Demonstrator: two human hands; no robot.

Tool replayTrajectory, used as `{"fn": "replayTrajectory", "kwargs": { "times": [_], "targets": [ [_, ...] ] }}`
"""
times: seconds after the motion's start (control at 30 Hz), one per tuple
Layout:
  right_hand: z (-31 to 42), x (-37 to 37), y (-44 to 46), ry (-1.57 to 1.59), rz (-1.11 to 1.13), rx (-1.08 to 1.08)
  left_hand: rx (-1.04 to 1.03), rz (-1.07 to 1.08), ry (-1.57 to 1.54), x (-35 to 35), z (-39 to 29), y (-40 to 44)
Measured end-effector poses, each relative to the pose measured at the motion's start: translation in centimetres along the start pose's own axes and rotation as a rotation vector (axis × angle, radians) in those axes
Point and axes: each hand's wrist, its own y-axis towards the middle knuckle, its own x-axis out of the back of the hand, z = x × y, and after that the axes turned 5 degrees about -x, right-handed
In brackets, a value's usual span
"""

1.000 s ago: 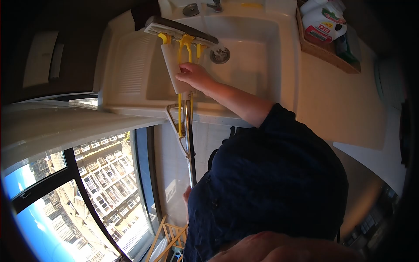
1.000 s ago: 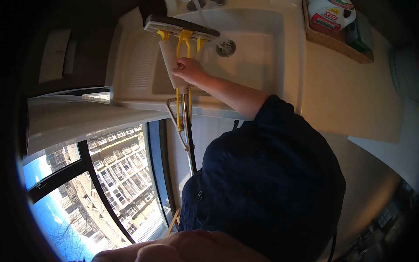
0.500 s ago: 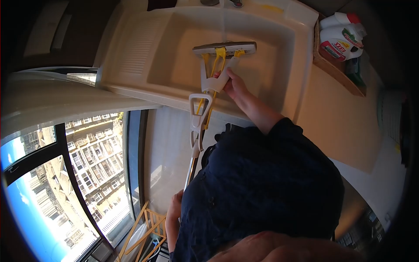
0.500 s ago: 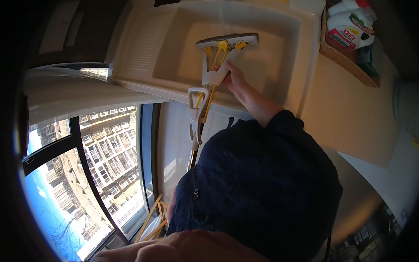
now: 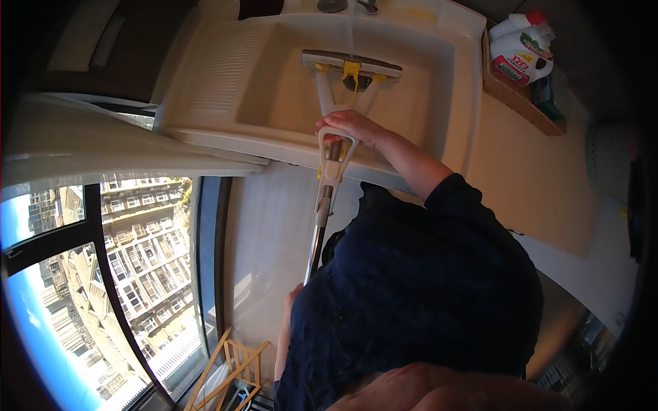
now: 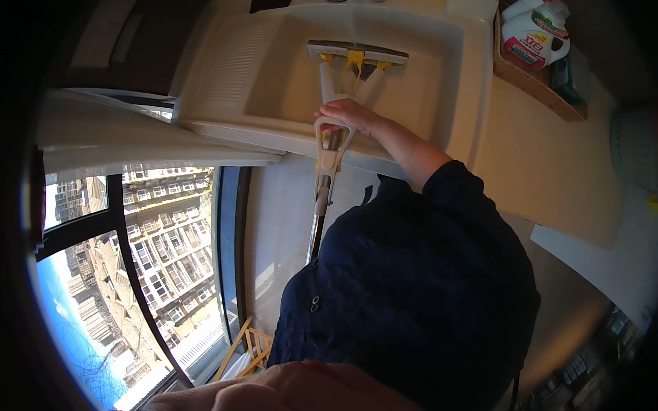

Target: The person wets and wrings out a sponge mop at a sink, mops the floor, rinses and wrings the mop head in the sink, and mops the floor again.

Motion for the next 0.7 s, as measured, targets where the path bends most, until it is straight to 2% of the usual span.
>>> {"fn": "replayTrajectory", "kwargs": {
  "times": [0.03, 0.1, 0.13, 0.17, 0.23, 0.27, 0.33, 0.4, 0.47, 0.5, 0.53, 0.63, 0.7],
  "targets": [
    [0.7, -0.4, -0.3, -0.016, 0.006, -0.005, 0.015, -0.015, -0.01, 0.0, 0.5, 0.2],
    [2.4, -1.4, -1.7, 0.087, 0.307, -0.078, 0.057, -0.04, -0.02, -0.3, 0.8, 0.6],
    [2.9, -1.9, -2.3, 0.135, 0.401, -0.049, 0.076, -0.052, -0.02, -0.5, 1.3, 0.4],
    [3.7, -2.5, -3.4, 0.13, 0.403, -0.051, 0.074, -0.053, -0.025, -1.0, 1.2, 0.2],
    [4.9, -5.2, -4.9, 0.016, 0.462, 0.11, -0.007, -0.064, -0.034, -1.3, 1.6, 0.3],
    [5.3, -7.0, -5.9, 0.013, 0.46, 0.111, -0.01, -0.063, -0.034, -1.4, 1.9, 0.5],
    [5.2, -11.2, -7.8, -0.324, 0.505, 0.315, 0.036, 0.006, -0.042, -1.7, 2.9, 1.0],
    [4.4, -14.1, -8.7, -0.416, 0.508, 0.431, 0.03, -0.02, -0.106, -3.0, 5.6, 2.3],
    [3.1, -16.5, -9.5, -0.531, 0.499, 0.514, 0.013, -0.048, -0.162, -2.6, 4.6, 2.4],
    [2.7, -17.4, -9.8, -0.642, 0.491, 0.585, -0.01, -0.012, -0.187, -1.6, 1.4, 1.6],
    [2.5, -18.0, -10.0, -0.64, 0.489, 0.584, -0.03, 0.025, -0.214, -1.1, -0.3, 1.0],
    [2.5, -18.4, -10.1, -0.771, 0.408, 0.633, -0.027, -0.016, -0.098, -0.8, 0.7, 1.7],
    [2.7, -17.8, -9.9, -0.478, 0.406, 0.429, -0.033, -0.033, -0.037, 0.2, 0.2, 1.4]
  ]
}}
